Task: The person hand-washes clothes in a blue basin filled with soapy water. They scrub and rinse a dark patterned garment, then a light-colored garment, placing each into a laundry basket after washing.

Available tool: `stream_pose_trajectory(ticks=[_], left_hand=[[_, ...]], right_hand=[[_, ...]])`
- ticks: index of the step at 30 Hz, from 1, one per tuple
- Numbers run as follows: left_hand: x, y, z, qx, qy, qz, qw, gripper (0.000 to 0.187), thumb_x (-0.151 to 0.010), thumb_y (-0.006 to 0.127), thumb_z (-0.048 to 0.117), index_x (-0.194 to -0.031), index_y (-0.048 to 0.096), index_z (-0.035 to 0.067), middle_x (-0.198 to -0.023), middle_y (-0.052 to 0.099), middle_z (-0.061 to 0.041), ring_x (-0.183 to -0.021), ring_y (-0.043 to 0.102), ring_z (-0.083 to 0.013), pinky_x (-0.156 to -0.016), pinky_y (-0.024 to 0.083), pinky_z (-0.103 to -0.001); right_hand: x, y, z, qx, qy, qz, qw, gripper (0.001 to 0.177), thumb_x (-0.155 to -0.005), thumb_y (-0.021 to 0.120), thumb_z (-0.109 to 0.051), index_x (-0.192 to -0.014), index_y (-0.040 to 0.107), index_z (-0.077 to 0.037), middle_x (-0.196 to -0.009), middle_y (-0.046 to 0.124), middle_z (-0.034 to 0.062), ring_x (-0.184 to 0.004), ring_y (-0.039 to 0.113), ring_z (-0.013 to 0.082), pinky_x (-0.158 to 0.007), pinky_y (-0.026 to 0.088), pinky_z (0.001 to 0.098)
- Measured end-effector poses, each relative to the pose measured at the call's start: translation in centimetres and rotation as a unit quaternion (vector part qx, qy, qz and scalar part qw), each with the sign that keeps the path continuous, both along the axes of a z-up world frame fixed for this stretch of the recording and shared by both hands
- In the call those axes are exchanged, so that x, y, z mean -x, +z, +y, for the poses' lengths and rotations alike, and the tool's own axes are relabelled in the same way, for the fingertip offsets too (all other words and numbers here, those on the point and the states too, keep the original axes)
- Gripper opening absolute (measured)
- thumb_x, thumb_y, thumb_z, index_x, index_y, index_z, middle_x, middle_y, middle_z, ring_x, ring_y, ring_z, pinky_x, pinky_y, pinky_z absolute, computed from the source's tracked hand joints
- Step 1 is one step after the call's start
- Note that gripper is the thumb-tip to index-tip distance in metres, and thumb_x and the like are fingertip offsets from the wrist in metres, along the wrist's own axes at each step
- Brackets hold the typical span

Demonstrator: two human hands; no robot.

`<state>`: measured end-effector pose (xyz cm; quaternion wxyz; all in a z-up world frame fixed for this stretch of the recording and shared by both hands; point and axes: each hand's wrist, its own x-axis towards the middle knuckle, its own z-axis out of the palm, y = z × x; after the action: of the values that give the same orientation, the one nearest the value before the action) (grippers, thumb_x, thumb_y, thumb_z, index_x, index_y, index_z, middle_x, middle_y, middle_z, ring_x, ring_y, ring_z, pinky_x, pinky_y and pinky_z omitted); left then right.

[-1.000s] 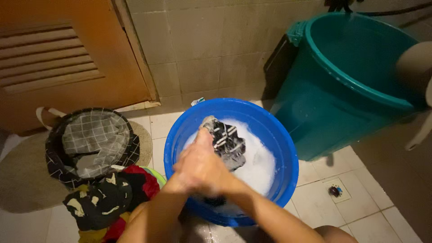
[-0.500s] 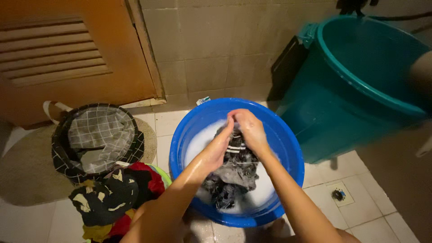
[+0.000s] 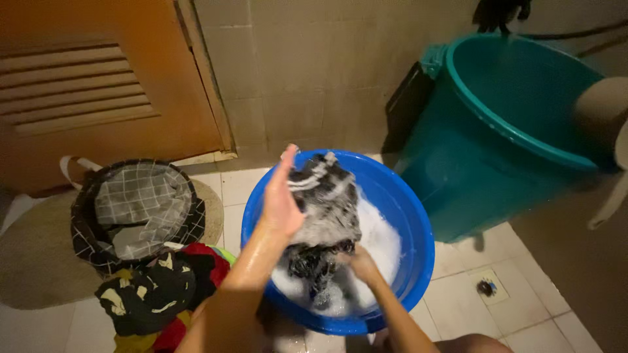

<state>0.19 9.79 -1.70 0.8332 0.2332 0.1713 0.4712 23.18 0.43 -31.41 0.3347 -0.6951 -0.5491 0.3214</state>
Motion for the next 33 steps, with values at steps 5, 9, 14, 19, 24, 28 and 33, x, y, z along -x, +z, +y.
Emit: stream_pose_trajectory(ticks=[5,9,14,19,24,28,33], left_hand=[[2.6,-0.9,3.0,0.085,0.071,-0.001,0.994,0.065,-0.088,0.063,0.058,-0.14,0.054,0.019,-0.124,0.069,-0.014,-0.112,0.069,-0.0302,-0.098,0.054,-0.052],[-0.1,-4.4,3.6,0.069,0.016,0.059,0.996,0.06,-0.091,0.062,0.055,-0.139,0.056,0.02,-0.125,0.07,-0.012,-0.111,0.068,-0.0285,-0.098,0.053,-0.049],[-1.5,-8.3,0.4,-0.018,-0.017,0.13,0.991,0.053,-0.095,0.06,0.051,-0.138,0.058,0.021,-0.125,0.07,-0.01,-0.111,0.066,-0.0263,-0.097,0.052,-0.046],[-1.9,-9.3,-1.3,-0.087,-0.014,0.191,0.978,0.047,-0.098,0.058,0.048,-0.137,0.059,0.022,-0.125,0.07,-0.008,-0.111,0.065,-0.0242,-0.096,0.05,-0.043],[-3.9,-8.5,-0.8,-0.178,0.006,0.312,0.933,0.041,-0.101,0.056,0.044,-0.136,0.061,0.024,-0.126,0.07,-0.005,-0.11,0.063,-0.022,-0.095,0.048,-0.04],[-2.4,-6.9,0.7,-0.258,0.073,0.426,0.864,0.037,-0.104,0.055,0.041,-0.136,0.063,0.025,-0.126,0.07,-0.003,-0.11,0.062,-0.0203,-0.094,0.047,-0.038],[1.5,-5.2,3.6,-0.233,0.09,0.586,0.771,0.04,-0.105,0.048,0.043,-0.144,0.054,0.037,-0.121,0.07,-0.008,-0.106,0.063,-0.0308,-0.093,0.049,-0.041]], right_hand=[[1.5,14.4,0.4,-0.096,-0.062,0.287,0.951,0.053,-0.089,0.069,-0.034,-0.134,0.063,-0.006,-0.131,0.065,0.0107,-0.113,0.06,0.0227,-0.091,0.042,0.0367],[7.3,24.8,0.5,-0.184,-0.038,0.436,0.88,0.043,-0.094,0.061,-0.034,-0.129,0.069,-0.009,-0.122,0.071,0.0043,-0.098,0.067,0.0166,-0.073,0.047,0.0364],[17.7,28.2,2.3,-0.481,0.026,0.001,0.876,0.018,-0.087,0.071,-0.016,-0.104,0.071,-0.009,-0.099,0.073,0.0111,-0.087,0.073,0.0267,-0.081,0.06,0.038],[14.9,26.9,4.5,-0.411,-0.02,-0.078,0.908,0.017,-0.088,0.074,-0.022,-0.09,0.068,-0.006,-0.074,0.064,0.013,-0.063,0.063,0.0266,-0.062,0.052,0.0394],[6.0,24.0,6.9,-0.397,-0.077,-0.137,0.904,0.024,-0.09,0.073,-0.022,-0.081,0.06,-0.004,-0.075,0.061,0.0134,-0.066,0.059,0.0256,-0.061,0.05,0.0393],[-3.7,22.1,6.3,-0.292,-0.203,0.018,0.934,0.024,-0.096,0.064,-0.026,-0.098,0.071,-0.003,-0.084,0.071,0.01,-0.073,0.065,0.0188,-0.067,0.052,0.0365],[-15.2,19.1,2.3,-0.194,-0.272,-0.05,0.941,0.037,-0.101,0.061,-0.042,-0.107,0.076,-0.008,-0.087,0.074,0.0046,-0.078,0.064,0.0139,-0.071,0.051,0.035]])
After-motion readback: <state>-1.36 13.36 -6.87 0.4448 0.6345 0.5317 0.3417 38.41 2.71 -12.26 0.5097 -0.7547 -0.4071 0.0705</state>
